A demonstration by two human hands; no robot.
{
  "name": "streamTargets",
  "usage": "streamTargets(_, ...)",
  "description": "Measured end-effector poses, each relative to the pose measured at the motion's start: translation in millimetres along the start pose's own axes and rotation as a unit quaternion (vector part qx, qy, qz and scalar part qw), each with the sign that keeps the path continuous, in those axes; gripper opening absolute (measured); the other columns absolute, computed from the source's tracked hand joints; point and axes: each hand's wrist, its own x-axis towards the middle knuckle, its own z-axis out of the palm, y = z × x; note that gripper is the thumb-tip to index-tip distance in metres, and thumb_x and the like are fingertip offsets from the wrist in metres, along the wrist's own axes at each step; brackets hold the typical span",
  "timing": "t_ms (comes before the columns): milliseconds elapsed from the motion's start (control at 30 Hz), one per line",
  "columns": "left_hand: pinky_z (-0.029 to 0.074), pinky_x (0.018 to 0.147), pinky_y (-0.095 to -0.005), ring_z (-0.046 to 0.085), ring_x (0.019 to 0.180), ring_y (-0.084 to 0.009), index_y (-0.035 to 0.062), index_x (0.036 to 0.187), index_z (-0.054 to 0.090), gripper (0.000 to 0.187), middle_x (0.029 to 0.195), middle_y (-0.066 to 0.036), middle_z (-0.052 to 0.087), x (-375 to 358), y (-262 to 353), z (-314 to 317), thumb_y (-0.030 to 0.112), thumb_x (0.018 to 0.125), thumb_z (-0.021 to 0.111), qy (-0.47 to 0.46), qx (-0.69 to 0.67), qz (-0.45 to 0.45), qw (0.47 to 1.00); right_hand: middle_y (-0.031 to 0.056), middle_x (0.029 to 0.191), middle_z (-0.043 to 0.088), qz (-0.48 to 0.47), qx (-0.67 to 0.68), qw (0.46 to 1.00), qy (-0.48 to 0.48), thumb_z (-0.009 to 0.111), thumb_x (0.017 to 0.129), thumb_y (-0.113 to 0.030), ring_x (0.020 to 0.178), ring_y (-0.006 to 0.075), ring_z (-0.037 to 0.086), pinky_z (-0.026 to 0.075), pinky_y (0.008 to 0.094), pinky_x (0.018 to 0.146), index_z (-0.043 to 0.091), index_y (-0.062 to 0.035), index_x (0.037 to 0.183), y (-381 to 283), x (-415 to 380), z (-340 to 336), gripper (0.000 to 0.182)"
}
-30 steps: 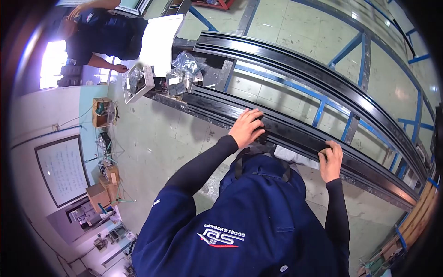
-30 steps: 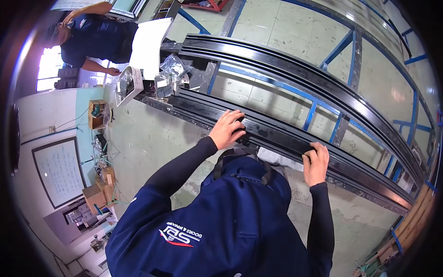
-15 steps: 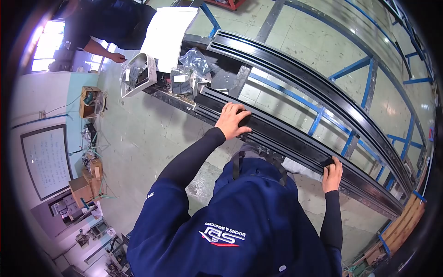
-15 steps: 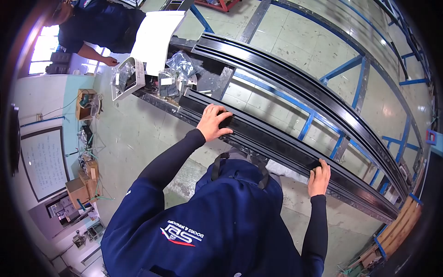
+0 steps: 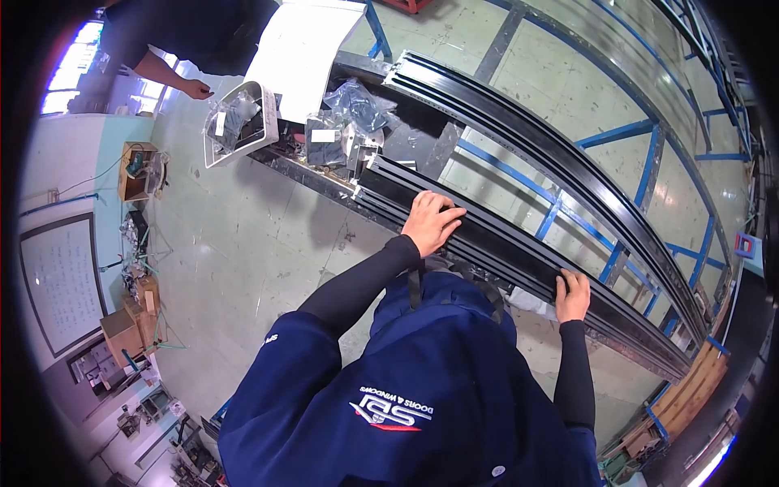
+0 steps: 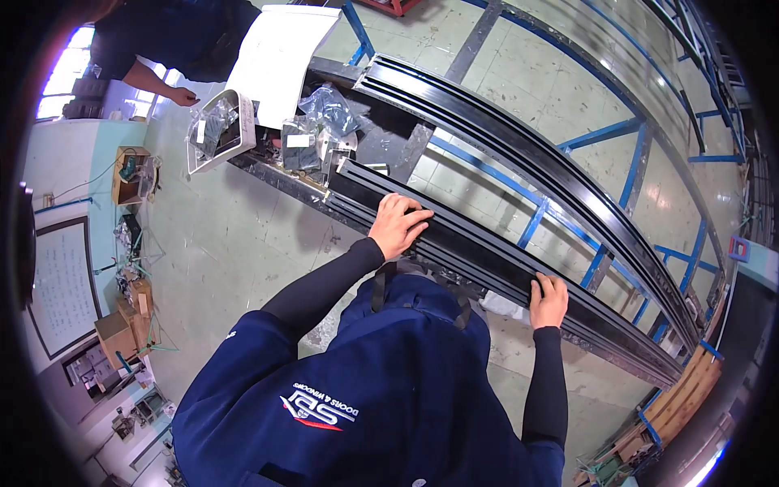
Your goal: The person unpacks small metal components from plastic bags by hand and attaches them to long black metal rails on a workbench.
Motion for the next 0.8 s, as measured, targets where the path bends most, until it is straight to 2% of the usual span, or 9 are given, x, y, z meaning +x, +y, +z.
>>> streamTargets(133,0.04,0.099,-0.0461,0.058,0.104,-0.0287,0.0148,0.101,0.075,0.016,0.102,-0.004,0.064,4.4,0.8,-0.2,0.024,0.088,0.075,0.035,0.015,-0.024,0.999,0.0107,0.1,0.067,0.012,0.019,1.0,-0.001,0.076,0.09,-0.023,0.098,0.0327,0.064,0.05,0.0443,0.089,0.075,-0.0077,0.102,-15.2,16.1,17.1,0.02)
streamTargets(233,0.042,0.09,-0.0456,0.061,0.095,-0.0292,0.0148,0.091,0.075,0.01,0.09,-0.003,0.065,10.7,2.0,7.0,0.023,0.086,0.076,0.032,-0.018,-0.046,0.998,0.0142,0.104,0.068,0.002,-0.021,1.0,-0.002,0.081,0.085,-0.032,0.1,0.0343,0.064,0.049,0.0453,0.092,0.074,-0.0077,0.107,-38.0,38.5,3.2,0.033)
streamTargets(267,0.042,0.093,-0.046,0.061,0.098,-0.0286,0.0158,0.089,0.076,0.01,0.092,-0.004,0.065,11.0,4.1,8.7,0.026,0.087,0.075,0.04,-0.008,-0.055,0.998,0.0156,0.106,0.068,-0.007,-0.014,1.0,0.019,0.082,0.083,-0.034,0.101,0.035,0.064,0.049,0.0456,0.095,0.074,-0.008,0.11,-52.4,50.8,-0.8,0.039)
streamTargets(333,0.038,0.095,-0.0457,0.057,0.103,-0.0284,0.0138,0.087,0.075,0.01,0.098,-0.004,0.063,10.8,3.5,11.4,0.024,0.089,0.075,0.031,-0.014,-0.064,0.997,0.0183,0.112,0.068,-0.016,0.084,0.996,-0.034,0.081,0.084,-0.041,0.107,0.0377,0.065,0.049,0.0453,0.098,0.074,-0.0095,0.118,-60.5,70.6,3.7,0.047)
streamTargets(400,0.036,0.098,-0.0466,0.053,0.111,-0.0315,0.0132,0.086,0.075,0.014,0.106,-0.008,0.061,14.4,8.9,7.0,0.027,0.088,0.077,0.028,-0.007,-0.104,0.994,0.0181,0.115,0.069,0.007,0.103,0.978,-0.179,0.077,0.087,-0.047,0.111,0.0382,0.065,0.051,0.0457,0.099,0.073,-0.0106,0.123,-65.6,89.6,16.2,0.051)
streamTargets(500,0.033,0.104,-0.0493,0.048,0.123,-0.0365,0.0134,0.085,0.075,0.016,0.122,-0.012,0.058,19.6,8.9,5.2,0.029,0.084,0.08,0.004,0.004,-0.099,0.995,0.0178,0.117,0.07,0.004,0.11,0.963,-0.248,0.071,0.089,-0.057,0.112,0.0362,0.067,0.053,0.0451,0.097,0.073,-0.0113,0.124,-88.6,112.0,35.1,0.058)
streamTargets(600,0.03,0.109,-0.0525,0.044,0.133,-0.0378,0.0163,0.084,0.074,0.015,0.137,-0.013,0.056,19.5,3.5,9.0,0.029,0.082,0.081,-0.011,0.001,-0.101,0.995,0.0178,0.12,0.069,-0.005,0.071,0.965,-0.254,0.07,0.088,-0.061,0.114,0.036,0.066,0.052,0.045,0.098,0.073,-0.0128,0.126,-122.8,121.5,38.1,0.061)
streamTargets(667,0.029,0.11,-0.0529,0.043,0.134,-0.0373,0.0159,0.085,0.072,0.016,0.138,-0.011,0.056,19.3,2.8,7.0,0.03,0.082,0.08,-0.013,0.002,-0.101,0.995,0.0163,0.121,0.069,-0.035,0.049,0.969,-0.239,0.07,0.086,-0.065,0.115,0.0351,0.066,0.05,0.0491,0.1,0.066,-0.0131,0.132,-141.6,120.5,56.7,0.07)
streamTargets(800,0.028,0.113,-0.0526,0.041,0.136,-0.0374,0.0168,0.094,0.072,0.02,0.142,-0.011,0.053,14.9,-1.5,4.2,0.031,0.083,0.081,-0.007,-0.027,-0.102,0.994,0.0147,0.12,0.069,-0.043,0.002,0.978,-0.206,0.069,0.085,-0.067,0.117,0.033,0.064,0.046,0.0489,0.099,0.064,-0.0113,0.129,-156.5,117.2,72.7,0.072)
